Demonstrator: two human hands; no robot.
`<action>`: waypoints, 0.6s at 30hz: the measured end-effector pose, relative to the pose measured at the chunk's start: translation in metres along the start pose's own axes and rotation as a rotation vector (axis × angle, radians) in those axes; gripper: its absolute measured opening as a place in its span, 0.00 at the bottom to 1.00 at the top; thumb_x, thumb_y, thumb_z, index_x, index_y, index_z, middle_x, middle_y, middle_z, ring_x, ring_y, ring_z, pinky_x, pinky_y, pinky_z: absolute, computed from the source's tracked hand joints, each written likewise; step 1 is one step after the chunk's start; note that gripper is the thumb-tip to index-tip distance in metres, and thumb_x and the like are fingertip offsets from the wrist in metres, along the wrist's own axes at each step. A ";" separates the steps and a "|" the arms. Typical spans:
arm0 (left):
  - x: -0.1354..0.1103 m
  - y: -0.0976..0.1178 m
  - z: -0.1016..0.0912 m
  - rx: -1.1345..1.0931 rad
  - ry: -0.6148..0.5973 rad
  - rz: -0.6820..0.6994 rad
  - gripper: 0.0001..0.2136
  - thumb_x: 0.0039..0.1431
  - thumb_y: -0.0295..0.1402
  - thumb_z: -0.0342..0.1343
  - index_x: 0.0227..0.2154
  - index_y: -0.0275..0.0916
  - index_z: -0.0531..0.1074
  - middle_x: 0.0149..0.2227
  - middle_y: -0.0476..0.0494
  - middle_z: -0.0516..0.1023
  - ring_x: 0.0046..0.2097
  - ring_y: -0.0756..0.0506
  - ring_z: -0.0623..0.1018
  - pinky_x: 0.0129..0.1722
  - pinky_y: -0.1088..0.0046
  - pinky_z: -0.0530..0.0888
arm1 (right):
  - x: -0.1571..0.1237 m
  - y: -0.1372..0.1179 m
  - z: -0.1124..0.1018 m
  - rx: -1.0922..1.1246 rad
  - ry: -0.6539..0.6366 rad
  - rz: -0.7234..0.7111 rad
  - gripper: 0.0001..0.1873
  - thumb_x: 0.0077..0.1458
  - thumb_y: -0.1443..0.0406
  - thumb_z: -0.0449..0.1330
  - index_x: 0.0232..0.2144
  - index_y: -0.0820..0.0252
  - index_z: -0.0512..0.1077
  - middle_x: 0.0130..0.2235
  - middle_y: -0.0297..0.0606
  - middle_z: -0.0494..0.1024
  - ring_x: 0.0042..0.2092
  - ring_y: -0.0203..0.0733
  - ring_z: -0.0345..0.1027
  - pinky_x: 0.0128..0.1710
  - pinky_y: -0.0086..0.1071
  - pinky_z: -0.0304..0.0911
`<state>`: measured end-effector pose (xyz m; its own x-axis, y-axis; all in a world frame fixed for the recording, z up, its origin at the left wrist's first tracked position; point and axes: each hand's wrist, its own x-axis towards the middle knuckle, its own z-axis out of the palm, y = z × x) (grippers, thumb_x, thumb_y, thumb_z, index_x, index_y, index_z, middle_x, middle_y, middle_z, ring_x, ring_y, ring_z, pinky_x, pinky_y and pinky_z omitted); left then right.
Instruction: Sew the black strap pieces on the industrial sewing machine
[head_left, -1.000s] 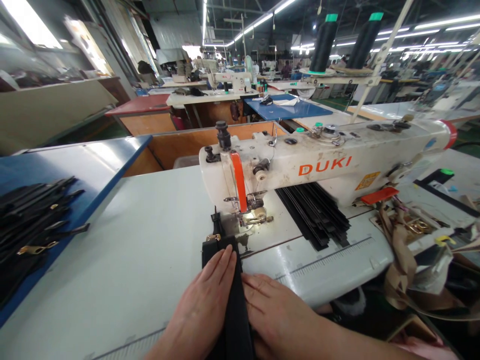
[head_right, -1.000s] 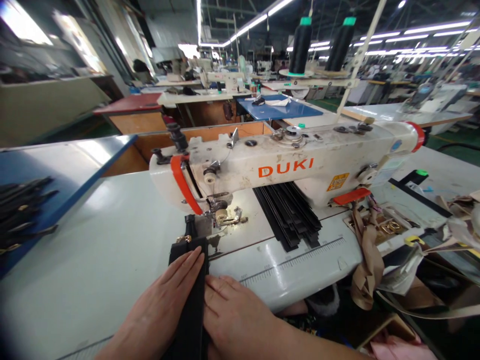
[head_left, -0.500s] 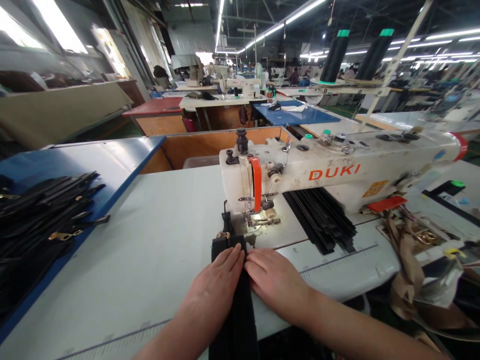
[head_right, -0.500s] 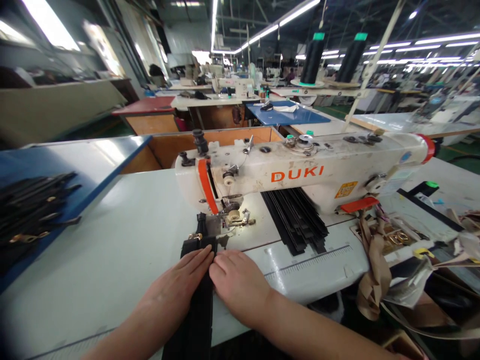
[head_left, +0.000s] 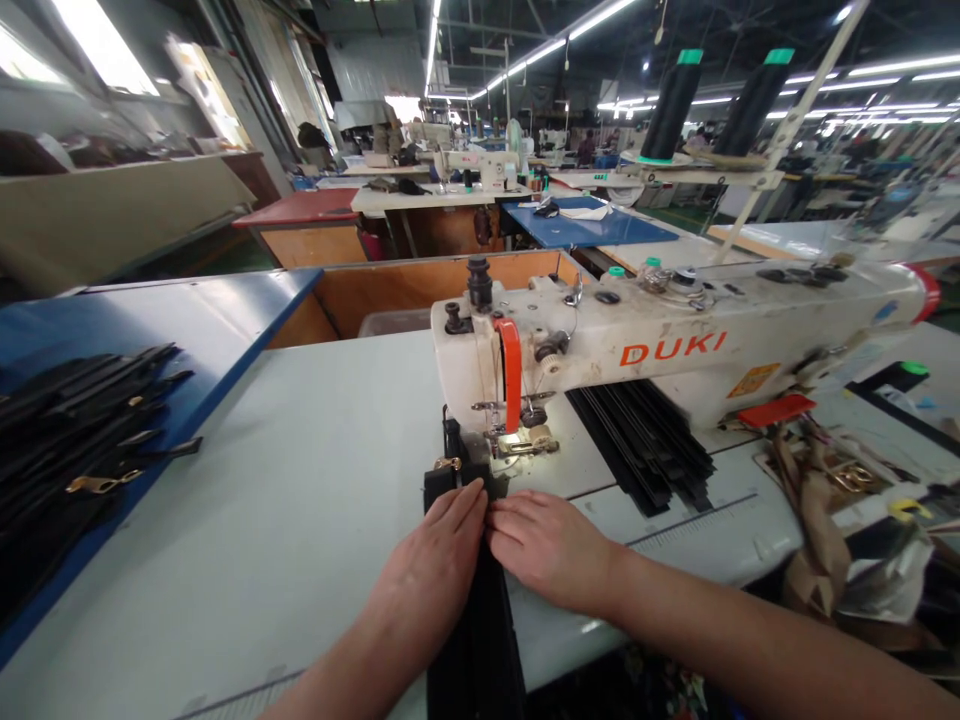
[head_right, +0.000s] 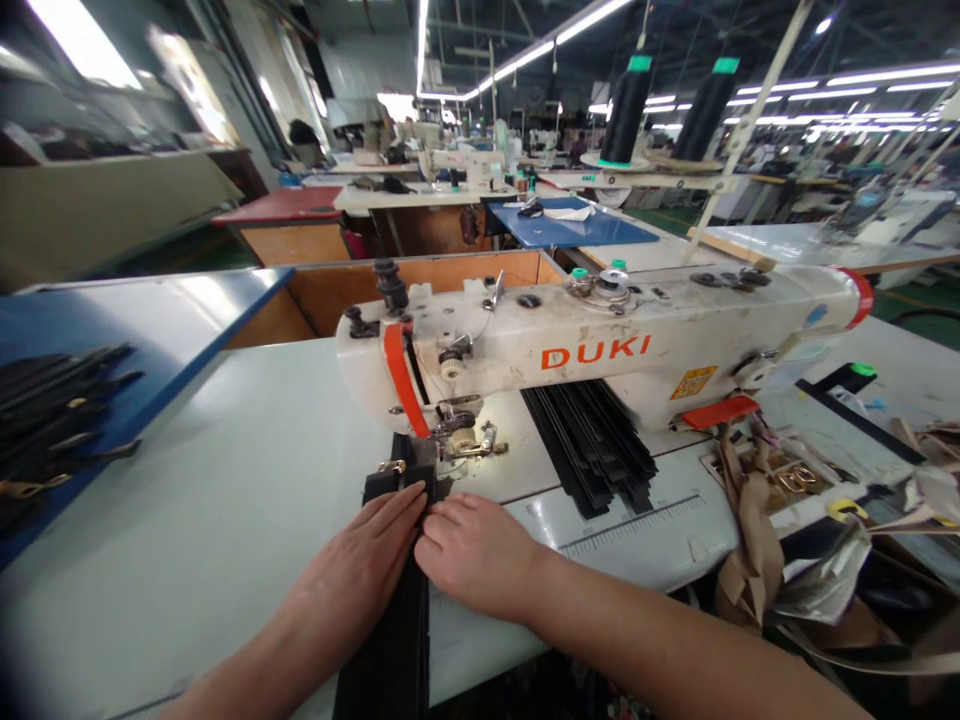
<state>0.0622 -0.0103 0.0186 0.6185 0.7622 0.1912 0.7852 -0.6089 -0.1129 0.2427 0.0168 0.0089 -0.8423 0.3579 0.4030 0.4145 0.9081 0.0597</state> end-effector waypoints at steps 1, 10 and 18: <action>0.004 -0.002 0.003 -0.009 0.028 0.003 0.20 0.57 0.18 0.39 0.48 0.25 0.72 0.52 0.29 0.74 0.53 0.39 0.74 0.51 0.61 0.74 | 0.001 0.005 0.000 -0.007 -0.016 0.002 0.09 0.61 0.71 0.52 0.32 0.63 0.72 0.40 0.43 0.78 0.42 0.43 0.70 0.47 0.36 0.64; 0.028 -0.015 0.013 -0.036 0.169 0.009 0.18 0.61 0.21 0.39 0.46 0.24 0.72 0.47 0.30 0.77 0.49 0.40 0.76 0.50 0.64 0.74 | 0.007 0.033 0.001 -0.027 -0.012 0.026 0.09 0.61 0.72 0.54 0.31 0.63 0.73 0.37 0.42 0.77 0.40 0.42 0.70 0.46 0.34 0.65; 0.033 -0.017 0.011 -0.036 0.220 0.019 0.18 0.62 0.22 0.39 0.44 0.23 0.73 0.45 0.29 0.78 0.47 0.39 0.78 0.47 0.63 0.76 | 0.007 0.035 0.003 -0.003 -0.011 0.050 0.09 0.61 0.71 0.53 0.31 0.63 0.72 0.37 0.41 0.77 0.40 0.42 0.70 0.46 0.34 0.65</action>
<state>0.0698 0.0278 0.0157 0.6086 0.6865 0.3978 0.7694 -0.6331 -0.0846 0.2508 0.0520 0.0110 -0.8244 0.4049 0.3955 0.4569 0.8885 0.0427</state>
